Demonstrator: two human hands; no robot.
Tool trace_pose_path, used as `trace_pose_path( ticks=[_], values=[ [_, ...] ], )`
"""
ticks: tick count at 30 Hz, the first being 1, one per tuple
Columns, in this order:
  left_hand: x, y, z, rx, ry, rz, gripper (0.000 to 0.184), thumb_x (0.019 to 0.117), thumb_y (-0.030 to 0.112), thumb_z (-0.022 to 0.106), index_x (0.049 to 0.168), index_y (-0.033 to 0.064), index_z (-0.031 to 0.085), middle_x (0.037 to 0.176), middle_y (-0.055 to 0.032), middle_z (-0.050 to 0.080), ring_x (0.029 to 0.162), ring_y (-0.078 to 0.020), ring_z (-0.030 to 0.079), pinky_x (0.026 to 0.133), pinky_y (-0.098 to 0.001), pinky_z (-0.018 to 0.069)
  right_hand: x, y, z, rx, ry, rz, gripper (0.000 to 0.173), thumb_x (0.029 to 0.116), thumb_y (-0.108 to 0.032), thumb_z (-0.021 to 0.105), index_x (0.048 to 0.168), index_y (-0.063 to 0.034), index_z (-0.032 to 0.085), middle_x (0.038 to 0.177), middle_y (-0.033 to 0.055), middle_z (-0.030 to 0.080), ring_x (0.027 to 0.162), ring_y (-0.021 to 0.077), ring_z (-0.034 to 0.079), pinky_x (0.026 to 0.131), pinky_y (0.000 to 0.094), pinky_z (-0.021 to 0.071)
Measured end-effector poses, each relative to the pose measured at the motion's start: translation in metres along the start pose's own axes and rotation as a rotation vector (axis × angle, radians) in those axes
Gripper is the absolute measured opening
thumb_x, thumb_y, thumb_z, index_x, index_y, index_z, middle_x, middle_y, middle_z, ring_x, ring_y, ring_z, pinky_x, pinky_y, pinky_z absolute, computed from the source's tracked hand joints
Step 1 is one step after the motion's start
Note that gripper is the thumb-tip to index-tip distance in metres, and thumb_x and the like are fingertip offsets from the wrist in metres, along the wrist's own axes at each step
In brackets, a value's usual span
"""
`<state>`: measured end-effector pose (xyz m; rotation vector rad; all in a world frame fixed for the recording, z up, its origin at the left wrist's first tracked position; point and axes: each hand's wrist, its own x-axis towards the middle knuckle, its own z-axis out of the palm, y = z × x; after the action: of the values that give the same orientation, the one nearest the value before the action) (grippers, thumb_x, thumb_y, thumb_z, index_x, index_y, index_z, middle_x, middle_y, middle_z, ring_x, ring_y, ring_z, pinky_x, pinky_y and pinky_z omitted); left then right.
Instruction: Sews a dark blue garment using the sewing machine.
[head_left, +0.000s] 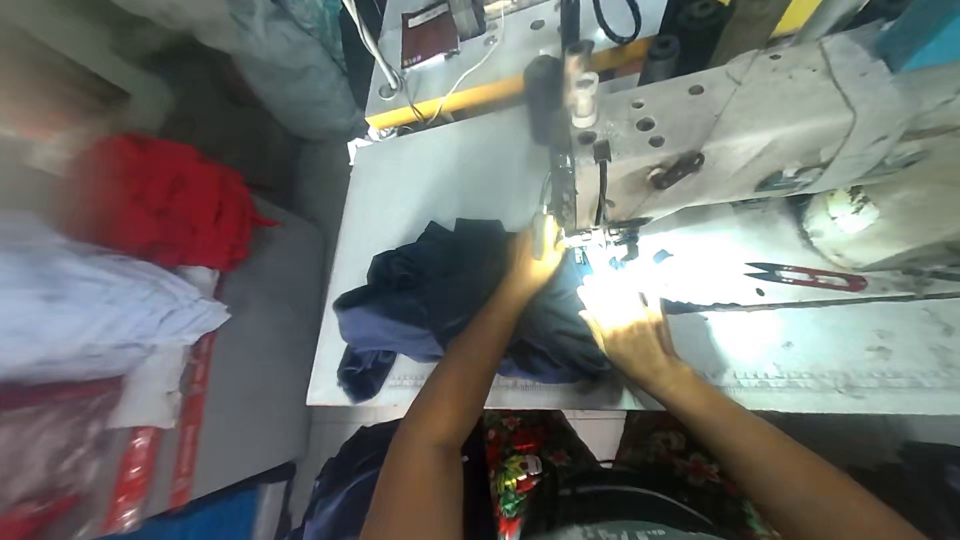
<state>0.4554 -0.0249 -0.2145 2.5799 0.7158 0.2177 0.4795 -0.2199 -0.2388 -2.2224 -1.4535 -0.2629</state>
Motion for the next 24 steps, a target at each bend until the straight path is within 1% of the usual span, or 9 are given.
trace_pose_path(
  ticks=[2, 5, 7, 9, 15, 17, 19, 21, 24],
  values=[
    [0.007, -0.006, 0.007, 0.011, -0.002, -0.019, 0.034, 0.1, 0.023, 0.062, 0.118, -0.0059, 0.068, 0.114, -0.027, 0.07, 0.111, -0.0415, 0.067, 0.097, -0.0561, 0.0502, 0.007, 0.001, 0.002, 0.004, -0.009, 0.028, 0.033, 0.1016, -0.022, 0.055, 0.123, -0.0035, 0.073, 0.131, 0.0143, 0.069, 0.123, 0.0375, 0.064, 0.09, 0.0581, 0.0515],
    [0.014, -0.004, 0.006, 0.043, -0.028, -0.033, 0.036, 0.0995, 0.022, 0.063, 0.113, -0.0104, 0.069, 0.112, -0.0295, 0.07, 0.112, -0.0426, 0.067, 0.098, -0.0552, 0.0495, 0.013, -0.002, 0.004, 0.041, -0.052, 0.095, 0.036, 0.1022, -0.024, 0.055, 0.128, -0.004, 0.07, 0.133, 0.0137, 0.069, 0.125, 0.039, 0.062, 0.093, 0.0619, 0.0482],
    [0.015, 0.001, 0.001, 0.06, -0.071, -0.037, 0.035, 0.0999, 0.019, 0.062, 0.114, -0.0117, 0.067, 0.114, -0.0304, 0.069, 0.114, -0.0426, 0.066, 0.099, -0.054, 0.0483, 0.014, -0.004, 0.004, 0.048, -0.066, 0.121, 0.038, 0.1019, -0.024, 0.055, 0.13, -0.004, 0.07, 0.134, 0.0146, 0.068, 0.124, 0.0412, 0.062, 0.092, 0.0639, 0.0469],
    [0.015, 0.0, 0.002, 0.043, -0.039, -0.005, 0.033, 0.0988, 0.016, 0.062, 0.117, -0.0115, 0.067, 0.115, -0.0298, 0.069, 0.114, -0.0405, 0.066, 0.1, -0.0507, 0.0481, 0.014, -0.005, 0.005, 0.055, -0.077, 0.139, 0.038, 0.1024, -0.024, 0.054, 0.13, -0.004, 0.069, 0.134, 0.0152, 0.068, 0.124, 0.0416, 0.061, 0.093, 0.0641, 0.0458],
    [0.014, -0.002, -0.001, 0.033, -0.02, 0.049, 0.028, 0.0976, 0.012, 0.064, 0.113, -0.0108, 0.068, 0.109, -0.0285, 0.07, 0.108, -0.0396, 0.068, 0.095, -0.0495, 0.0503, 0.014, -0.004, 0.006, 0.049, -0.076, 0.122, 0.038, 0.1018, -0.026, 0.054, 0.13, -0.0056, 0.07, 0.133, 0.0148, 0.068, 0.126, 0.0421, 0.06, 0.091, 0.0654, 0.0465],
    [0.013, -0.003, -0.002, 0.001, -0.01, 0.067, 0.026, 0.0972, 0.011, 0.064, 0.111, -0.0108, 0.068, 0.108, -0.0281, 0.07, 0.107, -0.0386, 0.068, 0.095, -0.0482, 0.0505, 0.014, -0.004, 0.007, 0.042, -0.054, 0.116, 0.038, 0.1016, -0.027, 0.054, 0.129, -0.0066, 0.071, 0.133, 0.013, 0.069, 0.124, 0.0402, 0.061, 0.091, 0.0632, 0.0463],
    [0.011, -0.005, -0.001, -0.059, 0.025, 0.102, 0.024, 0.0961, 0.009, 0.065, 0.109, -0.0104, 0.068, 0.104, -0.0269, 0.071, 0.103, -0.0363, 0.069, 0.093, -0.0464, 0.0514, 0.013, -0.003, 0.008, 0.049, -0.055, 0.123, 0.039, 0.1022, -0.028, 0.053, 0.13, -0.0077, 0.071, 0.133, 0.0109, 0.069, 0.125, 0.0386, 0.062, 0.092, 0.0639, 0.0462],
    [0.012, -0.005, 0.0, -0.099, 0.035, 0.094, 0.023, 0.096, 0.007, 0.064, 0.109, -0.011, 0.068, 0.104, -0.0269, 0.07, 0.102, -0.0346, 0.069, 0.093, -0.0448, 0.0515, 0.012, -0.003, 0.009, 0.058, -0.066, 0.133, 0.04, 0.103, -0.029, 0.051, 0.132, -0.0079, 0.07, 0.135, 0.0093, 0.068, 0.127, 0.0377, 0.061, 0.095, 0.0654, 0.0448],
    [0.013, -0.011, 0.006, -0.161, 0.053, 0.077, 0.023, 0.0957, 0.006, 0.063, 0.11, -0.012, 0.067, 0.103, -0.0257, 0.07, 0.101, -0.0299, 0.069, 0.092, -0.0398, 0.0521, 0.012, -0.002, 0.007, 0.038, -0.076, 0.121, 0.041, 0.1035, -0.029, 0.05, 0.132, -0.0079, 0.069, 0.135, 0.0094, 0.069, 0.126, 0.0377, 0.062, 0.094, 0.0642, 0.0463]
  ],
)
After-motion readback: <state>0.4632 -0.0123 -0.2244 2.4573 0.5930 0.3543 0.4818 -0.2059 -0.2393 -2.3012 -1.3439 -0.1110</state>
